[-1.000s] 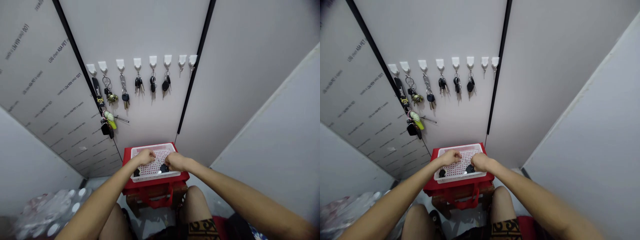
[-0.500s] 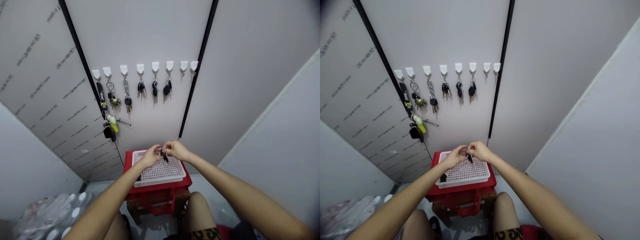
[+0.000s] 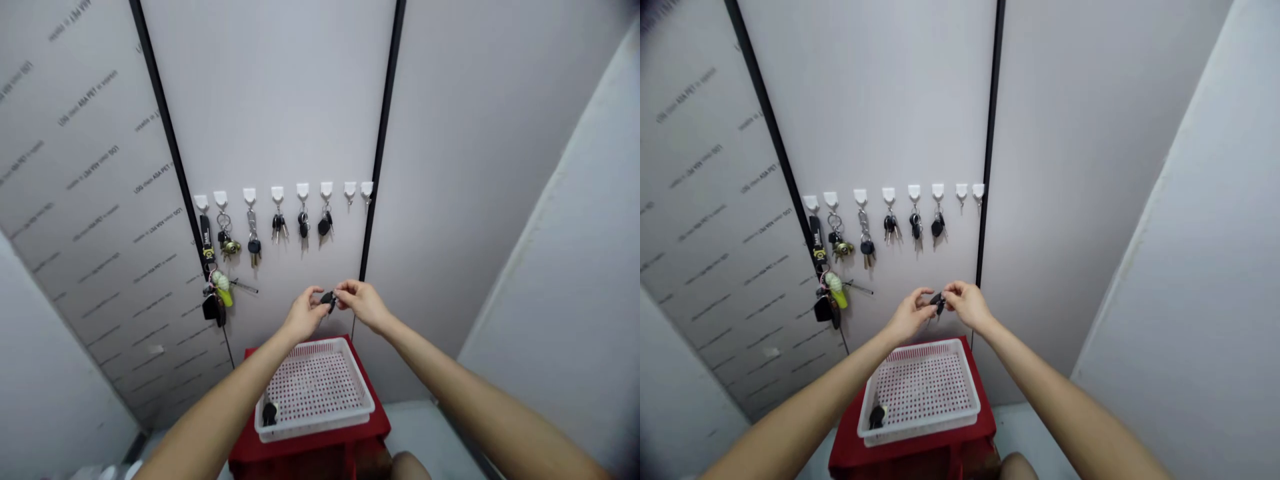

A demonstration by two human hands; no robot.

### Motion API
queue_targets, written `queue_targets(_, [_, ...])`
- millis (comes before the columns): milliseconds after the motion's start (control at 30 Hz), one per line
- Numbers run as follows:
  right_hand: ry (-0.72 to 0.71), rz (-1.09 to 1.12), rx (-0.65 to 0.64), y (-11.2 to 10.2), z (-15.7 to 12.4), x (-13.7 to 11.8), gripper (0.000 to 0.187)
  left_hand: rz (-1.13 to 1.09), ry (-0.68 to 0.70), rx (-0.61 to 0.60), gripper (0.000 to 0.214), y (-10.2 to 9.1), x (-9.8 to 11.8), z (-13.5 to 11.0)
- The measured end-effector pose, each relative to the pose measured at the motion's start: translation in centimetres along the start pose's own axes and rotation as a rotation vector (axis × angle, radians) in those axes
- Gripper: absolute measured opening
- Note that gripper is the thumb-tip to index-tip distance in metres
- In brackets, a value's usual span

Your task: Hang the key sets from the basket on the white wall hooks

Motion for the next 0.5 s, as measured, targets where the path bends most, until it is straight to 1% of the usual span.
queue_targets(100, [-0.039, 0.133, 0.156, -2.4, 2.1, -3.1, 0.008, -0.008, 0.072, 0.103, 0.027, -0.1, 3.1, 2.5])
queue_targets(167, [-0.09, 0.186, 0.243, -4.0, 3.7, -5.4, 0.005, -0.008, 0.142, 0.146, 0.025, -0.1, 5.4, 4.5])
queue_targets(233, [-0.145, 0.203, 0.313, -5.3, 5.4, -7.6, 0.003, 0.007, 0.209, 0.183, 0.026, -0.3, 7.6, 6.4])
queue_targets(300, [-0.195, 0.184, 0.374, -6.3, 6.7, -9.4, 0.003, 0.039, 0.244, 0.216, 0.031, -0.5, 9.4, 7.9])
queue_targets(400, [-0.262, 0.108, 0.455, -6.7, 8.0, -11.1, 0.004, 0.089, 0.242, 0.233, 0.033, -0.8, 11.0, 9.4])
queue_targets(500, [-0.277, 0.04, 0.521, -6.6, 9.1, -11.5, 0.005, 0.081, 0.226, 0.235, 0.032, -1.1, 11.1, 11.0])
Point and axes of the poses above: each hand's wrist, its own z-axis towards the middle knuckle, its own y-axis out of the palm, x = y × z, the point moved 4 cm from there along z, towards the middle knuckle, and after that the axes turned 6 degrees about z, right-handed, at the moved point
